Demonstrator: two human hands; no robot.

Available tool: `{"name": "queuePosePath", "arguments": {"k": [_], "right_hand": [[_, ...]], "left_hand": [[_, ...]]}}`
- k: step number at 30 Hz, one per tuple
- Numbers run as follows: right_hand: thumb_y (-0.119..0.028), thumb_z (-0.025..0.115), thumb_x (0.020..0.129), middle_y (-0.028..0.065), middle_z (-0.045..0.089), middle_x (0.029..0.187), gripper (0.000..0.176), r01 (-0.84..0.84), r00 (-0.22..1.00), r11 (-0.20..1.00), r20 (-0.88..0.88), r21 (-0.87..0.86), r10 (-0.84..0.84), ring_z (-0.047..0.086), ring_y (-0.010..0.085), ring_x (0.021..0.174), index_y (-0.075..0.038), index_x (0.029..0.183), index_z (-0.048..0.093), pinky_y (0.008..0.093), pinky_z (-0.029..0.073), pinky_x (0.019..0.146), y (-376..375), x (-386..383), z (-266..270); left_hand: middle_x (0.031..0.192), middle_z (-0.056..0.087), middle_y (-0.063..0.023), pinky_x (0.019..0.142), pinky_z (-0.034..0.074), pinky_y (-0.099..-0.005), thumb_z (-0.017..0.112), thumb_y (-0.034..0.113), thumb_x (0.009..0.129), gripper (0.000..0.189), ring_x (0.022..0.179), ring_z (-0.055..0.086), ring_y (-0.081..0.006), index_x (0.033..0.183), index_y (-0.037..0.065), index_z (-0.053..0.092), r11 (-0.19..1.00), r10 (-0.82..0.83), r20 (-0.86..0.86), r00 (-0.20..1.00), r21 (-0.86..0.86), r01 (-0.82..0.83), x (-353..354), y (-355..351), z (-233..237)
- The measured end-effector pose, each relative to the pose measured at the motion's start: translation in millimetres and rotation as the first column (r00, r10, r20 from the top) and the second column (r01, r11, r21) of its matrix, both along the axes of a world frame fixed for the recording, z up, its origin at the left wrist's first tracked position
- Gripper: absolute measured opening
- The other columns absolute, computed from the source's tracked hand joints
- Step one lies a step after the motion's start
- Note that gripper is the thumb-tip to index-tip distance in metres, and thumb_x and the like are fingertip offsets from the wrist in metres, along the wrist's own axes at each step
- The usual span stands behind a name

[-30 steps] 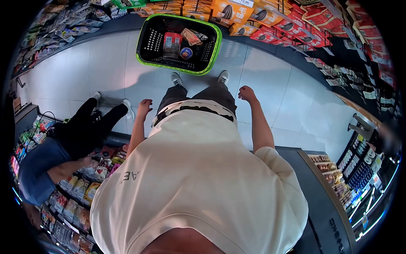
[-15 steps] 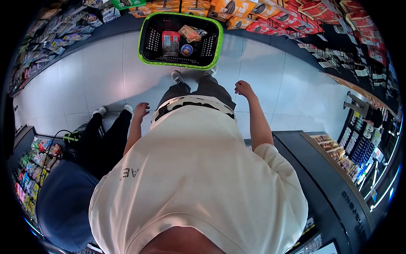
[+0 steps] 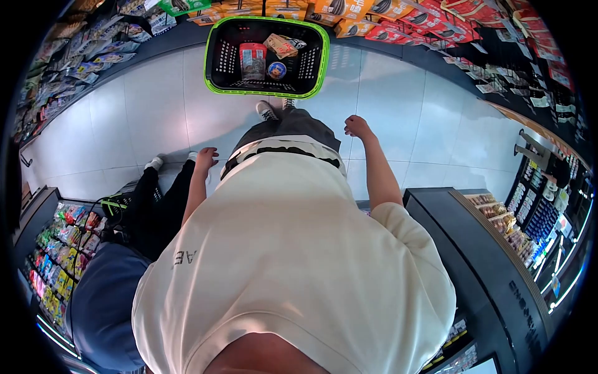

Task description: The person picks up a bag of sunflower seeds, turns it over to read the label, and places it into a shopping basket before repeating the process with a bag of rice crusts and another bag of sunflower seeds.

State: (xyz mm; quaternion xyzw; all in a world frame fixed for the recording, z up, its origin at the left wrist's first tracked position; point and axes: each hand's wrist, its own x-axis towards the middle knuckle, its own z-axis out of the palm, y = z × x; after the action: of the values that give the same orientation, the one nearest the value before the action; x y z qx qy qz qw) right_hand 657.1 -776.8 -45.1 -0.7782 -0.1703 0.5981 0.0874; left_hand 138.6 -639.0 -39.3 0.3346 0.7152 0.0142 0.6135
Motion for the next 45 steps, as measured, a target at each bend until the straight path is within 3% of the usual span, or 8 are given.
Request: {"name": "queuePosePath", "arguments": {"k": [23,32,35,37,39,40,43,45], "right_hand": [[-0.014,0.052,0.081,0.0130,0.060,0.078,0.037,-0.139,0.989,0.972,-0.030,0.190,0.147,0.061,0.0193,0.068,0.003,0.111,0.041,0.0295,0.048,0.058,124,-20,-82],[-0.031,0.062,0.074,0.0176,0.060,0.100,0.056,-0.311,0.950,0.908,0.066,0.282,0.305,0.059,0.0219,0.091,0.005,0.114,0.046,0.0297,0.046,0.077,285,-101,-282],[-0.041,0.059,0.071,0.0271,0.055,0.107,0.063,-0.267,0.962,0.900,0.144,0.345,0.230,0.055,0.0375,0.100,0.005,0.114,0.048,0.0385,0.045,0.083,321,-137,-372],[-0.040,0.059,0.072,0.0283,0.055,0.106,0.060,-0.342,0.938,0.914,0.139,0.219,0.317,0.054,0.0373,0.101,0.005,0.111,0.051,0.0388,0.045,0.083,353,-153,-368],[-0.043,0.057,0.072,0.0269,0.054,0.109,0.062,-0.314,0.945,0.921,-0.015,0.230,0.326,0.053,0.0330,0.105,0.006,0.109,0.051,0.0371,0.043,0.085,366,-165,-380],[-0.042,0.055,0.074,0.0263,0.057,0.104,0.058,-0.273,0.952,0.905,-0.041,0.327,0.303,0.055,0.0333,0.101,0.005,0.108,0.052,0.0376,0.043,0.083,360,-175,-423],[-0.037,0.049,0.079,0.0237,0.062,0.089,0.048,-0.255,0.953,0.853,-0.031,0.455,0.302,0.059,0.0342,0.092,0.001,0.106,0.055,0.0393,0.044,0.080,351,-191,-479],[-0.037,0.047,0.080,0.0252,0.060,0.096,0.051,-0.261,0.964,0.885,0.051,0.385,0.261,0.057,0.0350,0.095,0.002,0.113,0.049,0.0395,0.043,0.082,344,-202,-518]], "left_hand": [[0.084,0.063,-0.0145,0.067,0.049,-0.0317,0.045,0.012,0.082,0.024,0.078,0.061,-0.0213,0.095,0.001,0.061,0.979,-0.067,-0.109,0.992,0.184,0.087,75,12,-26],[0.088,0.061,-0.0205,0.075,0.046,-0.0383,0.049,0.013,0.078,0.026,0.085,0.059,-0.0341,0.098,0.000,0.058,0.835,-0.222,-0.190,0.956,0.470,0.287,176,171,-217],[0.090,0.061,-0.0234,0.079,0.046,-0.0421,0.049,0.016,0.075,0.031,0.090,0.057,-0.0374,0.100,-0.002,0.055,0.819,-0.289,-0.280,0.916,0.423,0.388,188,214,-311],[0.095,0.059,-0.0259,0.082,0.045,-0.0414,0.051,0.019,0.074,0.041,0.095,0.055,-0.0386,0.107,-0.005,0.050,0.826,-0.402,-0.353,0.845,0.257,0.501,193,236,-365],[0.103,0.055,-0.0286,0.086,0.043,-0.0405,0.052,0.022,0.073,0.050,0.101,0.052,-0.0394,0.112,-0.008,0.045,0.561,-0.755,-0.320,0.572,0.134,0.817,176,248,-470],[0.110,0.052,-0.0294,0.089,0.041,-0.0414,0.049,0.026,0.077,0.052,0.105,0.050,-0.0397,0.115,-0.008,0.042,0.810,-0.570,-0.213,0.794,0.017,0.586,201,267,-416],[0.116,0.050,-0.0248,0.093,0.038,-0.0419,0.040,0.038,0.083,0.054,0.107,0.050,-0.0384,0.126,0.006,0.038,0.668,-0.718,-0.219,0.661,0.051,0.743,191,271,-504],[0.122,0.046,-0.0245,0.093,0.039,-0.0418,0.041,0.041,0.082,0.056,0.111,0.047,-0.0378,0.128,0.008,0.037,0.794,-0.595,-0.207,0.777,-0.003,0.607,190,273,-517]]}}
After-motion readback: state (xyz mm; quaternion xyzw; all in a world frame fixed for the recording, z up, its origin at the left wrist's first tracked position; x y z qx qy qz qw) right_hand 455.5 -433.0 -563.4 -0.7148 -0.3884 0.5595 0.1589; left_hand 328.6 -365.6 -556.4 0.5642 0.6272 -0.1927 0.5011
